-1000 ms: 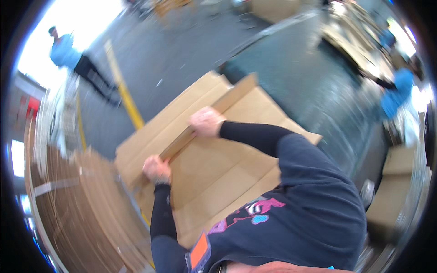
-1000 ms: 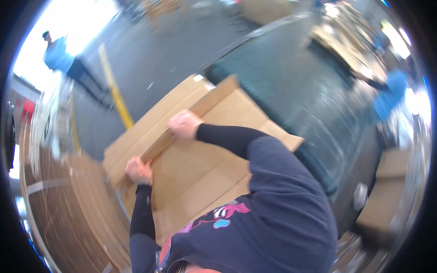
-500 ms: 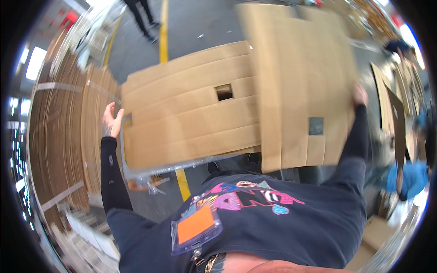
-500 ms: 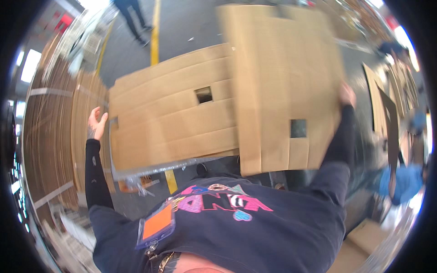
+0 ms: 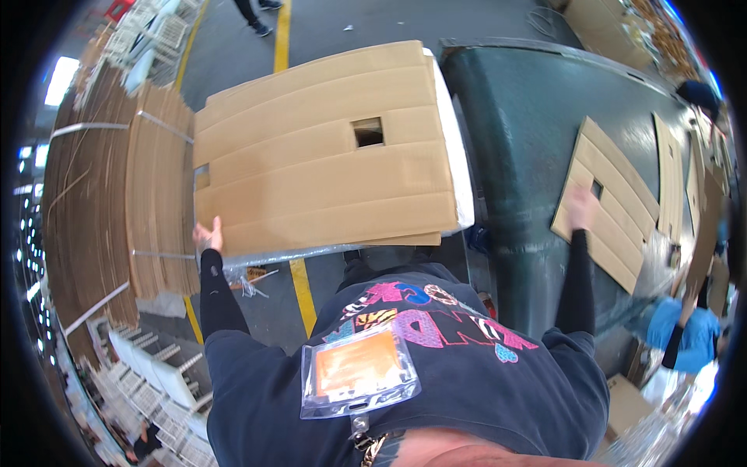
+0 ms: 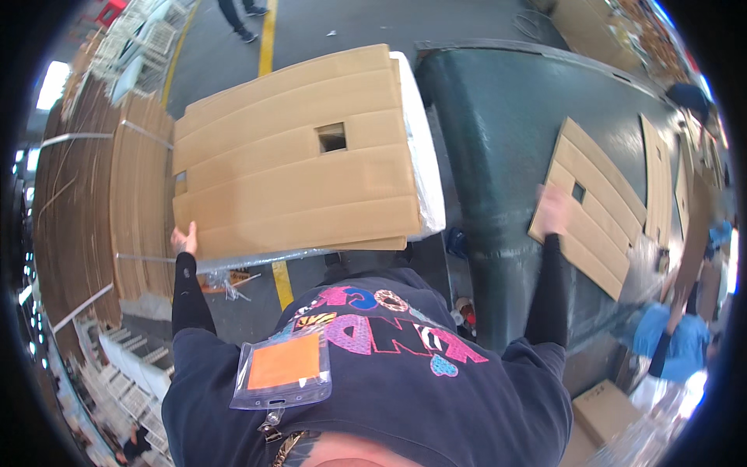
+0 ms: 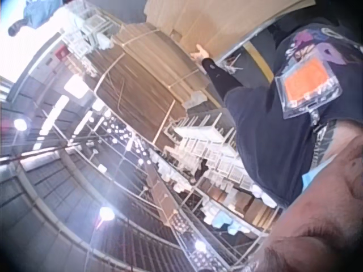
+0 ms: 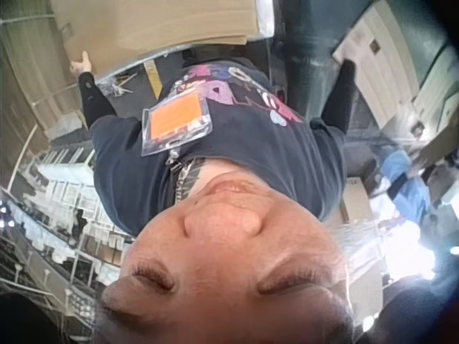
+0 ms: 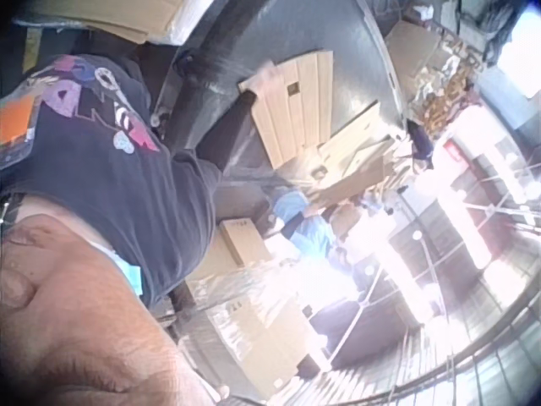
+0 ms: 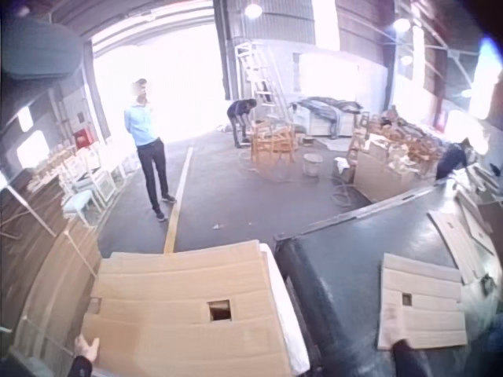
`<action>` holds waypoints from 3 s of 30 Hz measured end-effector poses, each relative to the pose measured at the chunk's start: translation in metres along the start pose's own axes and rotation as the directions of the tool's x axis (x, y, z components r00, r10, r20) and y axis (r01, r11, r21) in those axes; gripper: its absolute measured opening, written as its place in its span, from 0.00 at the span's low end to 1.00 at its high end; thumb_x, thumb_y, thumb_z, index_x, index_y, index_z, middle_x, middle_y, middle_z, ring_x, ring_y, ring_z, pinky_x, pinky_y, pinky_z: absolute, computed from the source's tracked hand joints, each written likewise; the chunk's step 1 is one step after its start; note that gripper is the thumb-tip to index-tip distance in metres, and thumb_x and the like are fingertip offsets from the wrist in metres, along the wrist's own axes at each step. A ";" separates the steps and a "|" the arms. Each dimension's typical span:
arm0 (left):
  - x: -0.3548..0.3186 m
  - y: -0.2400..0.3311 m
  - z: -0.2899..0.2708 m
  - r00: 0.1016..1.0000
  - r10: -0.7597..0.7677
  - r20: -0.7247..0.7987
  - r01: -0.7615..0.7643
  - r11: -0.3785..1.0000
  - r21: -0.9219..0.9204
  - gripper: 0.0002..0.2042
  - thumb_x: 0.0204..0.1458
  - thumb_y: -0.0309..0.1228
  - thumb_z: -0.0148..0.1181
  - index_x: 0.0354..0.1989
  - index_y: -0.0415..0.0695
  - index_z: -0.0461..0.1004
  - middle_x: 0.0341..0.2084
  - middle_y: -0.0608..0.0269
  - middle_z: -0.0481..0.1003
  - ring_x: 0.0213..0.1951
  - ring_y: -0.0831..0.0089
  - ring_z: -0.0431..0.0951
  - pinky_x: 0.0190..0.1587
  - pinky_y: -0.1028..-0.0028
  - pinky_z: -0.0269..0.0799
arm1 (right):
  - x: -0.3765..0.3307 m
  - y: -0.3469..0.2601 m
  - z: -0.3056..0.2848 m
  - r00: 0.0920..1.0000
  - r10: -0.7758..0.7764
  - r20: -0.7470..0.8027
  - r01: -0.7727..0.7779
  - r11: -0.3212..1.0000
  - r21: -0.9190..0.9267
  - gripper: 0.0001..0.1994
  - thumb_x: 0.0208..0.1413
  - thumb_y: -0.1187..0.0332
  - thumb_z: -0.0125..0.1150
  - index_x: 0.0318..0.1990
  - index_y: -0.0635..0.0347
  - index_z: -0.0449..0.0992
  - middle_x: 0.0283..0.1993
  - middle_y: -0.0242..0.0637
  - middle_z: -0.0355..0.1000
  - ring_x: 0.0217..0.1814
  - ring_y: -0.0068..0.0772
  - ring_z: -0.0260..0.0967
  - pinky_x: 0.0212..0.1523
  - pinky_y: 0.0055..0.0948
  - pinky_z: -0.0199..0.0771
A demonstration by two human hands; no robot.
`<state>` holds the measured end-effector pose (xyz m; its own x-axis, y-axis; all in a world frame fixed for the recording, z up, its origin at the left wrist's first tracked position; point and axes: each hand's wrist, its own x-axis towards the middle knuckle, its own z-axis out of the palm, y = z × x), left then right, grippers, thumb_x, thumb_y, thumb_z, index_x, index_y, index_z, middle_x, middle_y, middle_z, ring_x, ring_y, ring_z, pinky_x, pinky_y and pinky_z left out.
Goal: The person repeatedly picks up flat cardboard pieces and stacks them on a table. After stacking, the person uses a utility knife to cut the plastic straps securing the stack.
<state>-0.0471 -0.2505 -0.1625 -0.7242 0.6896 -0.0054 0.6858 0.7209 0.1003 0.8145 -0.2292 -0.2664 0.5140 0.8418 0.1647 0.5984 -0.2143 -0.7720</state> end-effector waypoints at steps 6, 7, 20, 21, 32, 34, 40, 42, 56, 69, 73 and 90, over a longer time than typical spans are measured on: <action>0.036 -0.005 0.040 0.991 -0.039 0.124 0.047 0.997 -0.063 0.53 0.48 0.69 0.54 0.63 0.24 0.60 0.63 0.29 0.60 0.66 0.44 0.61 0.68 0.56 0.56 | -0.149 -0.204 0.138 0.841 0.249 0.479 -0.339 0.935 0.108 0.29 0.63 0.59 0.57 0.64 0.71 0.63 0.57 0.52 0.73 0.59 0.39 0.71 0.60 0.32 0.68; 0.044 -0.007 0.041 0.977 -0.037 0.210 0.059 0.993 -0.100 0.54 0.49 0.69 0.54 0.66 0.25 0.56 0.65 0.31 0.58 0.68 0.45 0.57 0.70 0.57 0.53 | -0.158 -0.210 0.145 0.886 0.201 0.418 -0.206 0.978 -0.032 0.26 0.63 0.60 0.56 0.62 0.71 0.66 0.55 0.52 0.75 0.56 0.40 0.74 0.58 0.34 0.70; 0.108 -0.077 0.037 0.988 0.056 0.141 -0.072 0.992 0.107 0.49 0.48 0.71 0.52 0.62 0.34 0.66 0.63 0.36 0.62 0.66 0.46 0.60 0.66 0.50 0.56 | -0.187 -0.260 0.137 0.739 0.394 0.546 -0.546 0.825 0.144 0.25 0.67 0.51 0.53 0.47 0.71 0.76 0.41 0.37 0.78 0.42 0.26 0.73 0.47 0.30 0.71; 0.098 -0.073 0.033 0.992 0.118 0.042 -0.121 0.987 0.103 0.51 0.46 0.72 0.53 0.66 0.36 0.61 0.66 0.39 0.58 0.69 0.46 0.56 0.67 0.47 0.53 | -0.189 -0.260 0.135 0.720 0.398 0.568 -0.551 0.825 0.121 0.25 0.67 0.50 0.52 0.48 0.71 0.76 0.42 0.37 0.78 0.42 0.26 0.73 0.47 0.30 0.71; -0.012 -0.029 -0.003 0.210 0.976 -0.054 -0.971 0.214 0.106 0.32 0.45 0.31 0.64 0.63 0.50 0.68 0.51 0.56 0.67 0.56 0.55 0.69 0.60 0.53 0.67 | -0.186 -0.264 0.139 0.667 0.444 0.599 -0.567 0.823 0.021 0.26 0.67 0.50 0.50 0.48 0.72 0.75 0.44 0.43 0.78 0.43 0.31 0.75 0.47 0.33 0.73; -0.019 -0.026 0.003 0.192 0.968 -0.160 -0.961 0.218 0.171 0.28 0.48 0.27 0.60 0.62 0.48 0.70 0.49 0.56 0.68 0.55 0.56 0.69 0.59 0.54 0.68 | -0.188 -0.254 0.140 0.719 0.443 0.535 -0.520 0.854 -0.009 0.27 0.67 0.49 0.51 0.47 0.72 0.76 0.44 0.43 0.78 0.43 0.30 0.75 0.47 0.33 0.73; -0.012 -0.024 0.003 0.180 0.959 -0.218 -0.945 0.231 0.234 0.23 0.50 0.24 0.55 0.58 0.44 0.73 0.46 0.58 0.71 0.50 0.58 0.73 0.52 0.60 0.75 | -0.186 -0.256 0.133 0.837 0.349 0.421 -0.277 0.935 -0.224 0.32 0.62 0.45 0.55 0.59 0.68 0.67 0.48 0.48 0.75 0.52 0.46 0.72 0.55 0.41 0.70; -0.014 -0.021 -0.004 0.147 0.962 -0.231 -0.945 0.205 0.253 0.24 0.46 0.22 0.57 0.57 0.44 0.74 0.45 0.58 0.72 0.47 0.58 0.75 0.47 0.64 0.78 | -0.205 -0.292 0.127 0.964 0.044 0.263 0.067 0.915 -0.397 0.37 0.58 0.45 0.59 0.66 0.61 0.60 0.57 0.51 0.68 0.62 0.52 0.64 0.62 0.47 0.62; -0.040 -0.036 -0.005 0.126 0.990 -0.065 -0.984 0.133 0.114 0.27 0.40 0.21 0.58 0.55 0.39 0.74 0.45 0.52 0.76 0.45 0.54 0.77 0.48 0.61 0.77 | -0.269 -0.339 0.168 0.542 -0.630 0.556 0.827 0.517 -0.221 0.21 0.41 0.71 0.64 0.48 0.54 0.75 0.45 0.34 0.72 0.51 0.38 0.70 0.51 0.36 0.74; -0.046 -0.005 0.014 0.163 0.953 0.256 -0.986 0.169 -0.001 0.03 0.46 0.31 0.59 0.27 0.47 0.74 0.26 0.59 0.75 0.30 0.61 0.81 0.28 0.66 0.77 | -0.231 -0.353 0.205 0.234 -0.098 0.967 0.719 0.687 -0.104 0.14 0.38 0.73 0.64 0.37 0.50 0.82 0.33 0.40 0.79 0.40 0.47 0.78 0.42 0.43 0.77; -0.064 -0.021 0.026 -0.110 0.963 0.245 -0.990 -0.086 -0.109 0.04 0.45 0.31 0.58 0.23 0.46 0.74 0.21 0.60 0.73 0.26 0.64 0.79 0.25 0.68 0.75 | -0.221 -0.396 0.233 -0.215 -0.008 0.977 0.738 0.654 0.168 0.24 0.43 0.44 0.70 0.37 0.54 0.79 0.36 0.43 0.77 0.42 0.50 0.76 0.42 0.43 0.76; 0.004 0.074 -0.082 -0.346 0.761 0.549 -0.903 -0.111 -0.415 0.09 0.31 0.29 0.62 0.24 0.42 0.78 0.21 0.52 0.78 0.26 0.55 0.81 0.27 0.59 0.75 | -0.273 -0.451 0.444 0.186 -0.760 0.623 0.896 0.391 0.209 0.30 0.57 0.47 0.54 0.66 0.46 0.66 0.71 0.45 0.58 0.76 0.51 0.48 0.71 0.66 0.43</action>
<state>-0.0052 -0.1998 -0.0732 0.8121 0.3480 -0.4684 0.5477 -0.7314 0.4064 0.1319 -0.1422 -0.2360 -0.7419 0.6281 0.2347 0.5661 0.7743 -0.2829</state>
